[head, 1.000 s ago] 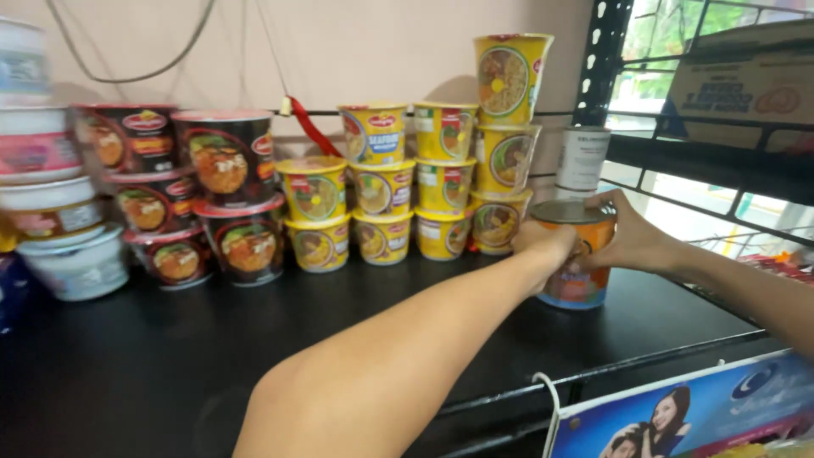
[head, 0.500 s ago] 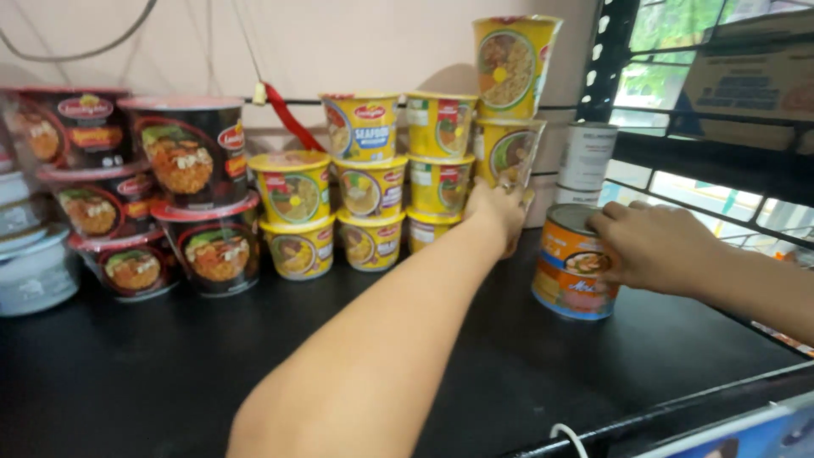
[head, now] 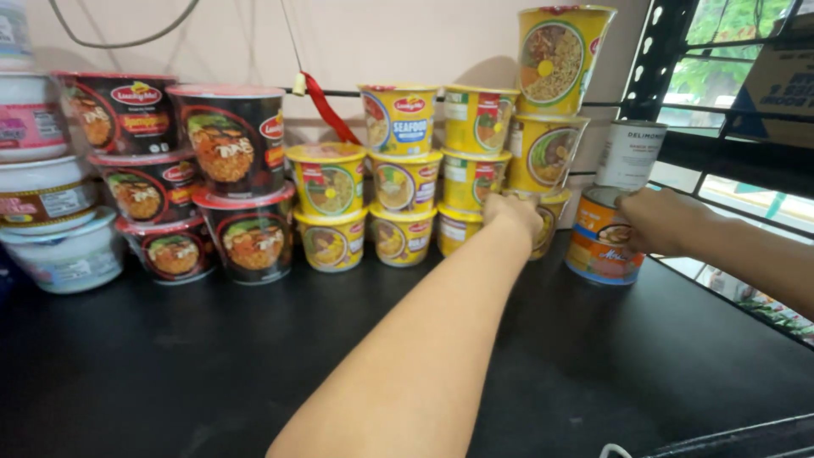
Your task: Taking canned goods and cup noodles from cardboard boxes and organizing them neatly on the grocery store shelves.
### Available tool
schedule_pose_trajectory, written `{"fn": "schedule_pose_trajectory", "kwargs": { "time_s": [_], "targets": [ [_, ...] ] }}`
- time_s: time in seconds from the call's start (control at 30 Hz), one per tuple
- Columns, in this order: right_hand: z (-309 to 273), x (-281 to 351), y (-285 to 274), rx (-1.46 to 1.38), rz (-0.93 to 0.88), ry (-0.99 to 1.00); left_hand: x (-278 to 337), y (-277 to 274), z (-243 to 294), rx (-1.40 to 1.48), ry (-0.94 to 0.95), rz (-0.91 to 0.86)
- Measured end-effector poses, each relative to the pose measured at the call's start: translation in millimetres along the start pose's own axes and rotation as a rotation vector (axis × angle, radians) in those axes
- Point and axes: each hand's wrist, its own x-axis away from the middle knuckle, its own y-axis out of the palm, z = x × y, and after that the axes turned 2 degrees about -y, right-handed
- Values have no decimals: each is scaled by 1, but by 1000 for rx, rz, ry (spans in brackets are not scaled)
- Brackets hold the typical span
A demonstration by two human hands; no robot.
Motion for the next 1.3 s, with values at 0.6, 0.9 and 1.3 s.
{"fn": "schedule_pose_trajectory", "kwargs": {
  "time_s": [0.6,0.9,1.3],
  "targets": [
    [3,7,13,-235,320,-91,32,-36,0,-123,59,-33],
    [39,-36,56,-379,254,-107,36,-33,2,-169,97,47],
    [11,0,17,-286,122,-98,-51,0,15,-231,318,141]
  ]
}}
